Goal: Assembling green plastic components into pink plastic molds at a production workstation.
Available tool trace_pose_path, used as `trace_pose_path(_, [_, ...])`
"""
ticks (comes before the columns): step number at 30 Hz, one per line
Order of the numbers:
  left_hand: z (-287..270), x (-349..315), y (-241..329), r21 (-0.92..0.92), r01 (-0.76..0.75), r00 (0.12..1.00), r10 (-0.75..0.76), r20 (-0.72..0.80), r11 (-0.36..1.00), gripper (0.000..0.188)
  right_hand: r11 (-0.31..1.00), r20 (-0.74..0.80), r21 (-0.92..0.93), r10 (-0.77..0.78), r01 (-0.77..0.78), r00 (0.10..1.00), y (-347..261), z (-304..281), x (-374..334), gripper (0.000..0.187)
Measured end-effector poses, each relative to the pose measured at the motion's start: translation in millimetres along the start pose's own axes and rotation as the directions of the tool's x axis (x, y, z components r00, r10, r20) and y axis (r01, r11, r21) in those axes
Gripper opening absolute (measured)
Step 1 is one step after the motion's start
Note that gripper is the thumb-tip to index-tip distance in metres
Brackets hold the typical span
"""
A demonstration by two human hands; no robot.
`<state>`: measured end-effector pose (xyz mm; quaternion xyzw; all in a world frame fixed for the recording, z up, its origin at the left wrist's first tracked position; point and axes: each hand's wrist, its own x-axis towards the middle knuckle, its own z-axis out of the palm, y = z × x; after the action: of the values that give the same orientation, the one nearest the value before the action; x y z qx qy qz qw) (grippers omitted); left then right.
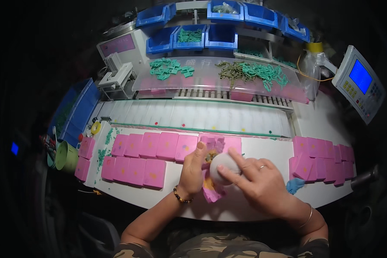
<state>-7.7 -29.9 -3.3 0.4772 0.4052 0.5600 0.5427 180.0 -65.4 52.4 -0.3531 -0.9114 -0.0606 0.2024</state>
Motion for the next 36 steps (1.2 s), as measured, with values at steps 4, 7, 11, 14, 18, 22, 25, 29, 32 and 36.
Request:
trace_pose_path(4, [-19.6,6.8,-0.2,-0.096,0.052,0.999,-0.052,-0.001,0.994,0.066,0.994,-0.275,-0.028,0.095,-0.107,0.957,-4.0,-23.3,3.5,0.053])
trace_pose_path(7, [-0.4,-1.4,14.2,0.028,-0.209,0.977,0.208,0.036,0.977,0.069,0.998,-0.004,-0.018,-0.056,0.056,0.998,-21.8,-10.9,3.1,0.051])
trace_pose_path(11, [-22.1,1.9,-15.0,-0.124,-0.282,0.959,0.281,-0.026,0.951,0.069,0.999,0.113,-0.013,-0.037,0.039,0.993,-9.5,6.9,-9.9,0.055])
trace_pose_path(14, [-36.0,5.5,-15.6,-0.266,-0.182,0.979,0.15,-0.135,0.947,0.074,0.998,0.117,-0.006,0.065,-0.064,0.991,6.6,4.3,-22.0,0.06])
trace_pose_path(18, [-36.6,17.8,7.8,-0.311,0.025,0.992,-0.062,-0.111,0.95,0.074,0.941,0.153,-0.19,0.31,-0.28,0.938,40.6,3.8,-41.8,0.062])
trace_pose_path(22, [-30.4,15.7,5.5,-0.506,0.103,0.995,-0.096,0.04,0.856,0.068,0.887,0.136,-0.273,0.42,-0.373,0.898,50.6,17.4,-47.2,0.058])
trace_pose_path(25, [-17.2,5.0,0.8,-0.347,0.165,0.983,-0.125,0.135,0.923,0.051,0.946,0.054,-0.033,0.323,-0.321,0.945,37.1,12.0,-22.5,0.057])
trace_pose_path(29, [0.3,-12.0,-2.5,-0.161,0.037,0.989,-0.013,0.146,0.986,0.048,0.76,-0.006,0.579,0.367,-0.296,0.93,17.2,21.8,-1.1,0.054])
trace_pose_path(32, [-0.5,-21.3,-6.7,0.029,-0.233,0.958,0.225,0.178,0.972,0.044,0.296,0.088,0.908,0.556,-0.296,0.827,4.8,40.3,7.2,0.034])
trace_pose_path(36, [-20.0,-19.2,-2.1,-0.143,-0.034,0.929,0.084,0.361,0.989,0.033,0.405,0.029,0.879,0.481,-0.251,0.876,12.6,38.3,1.1,0.028])
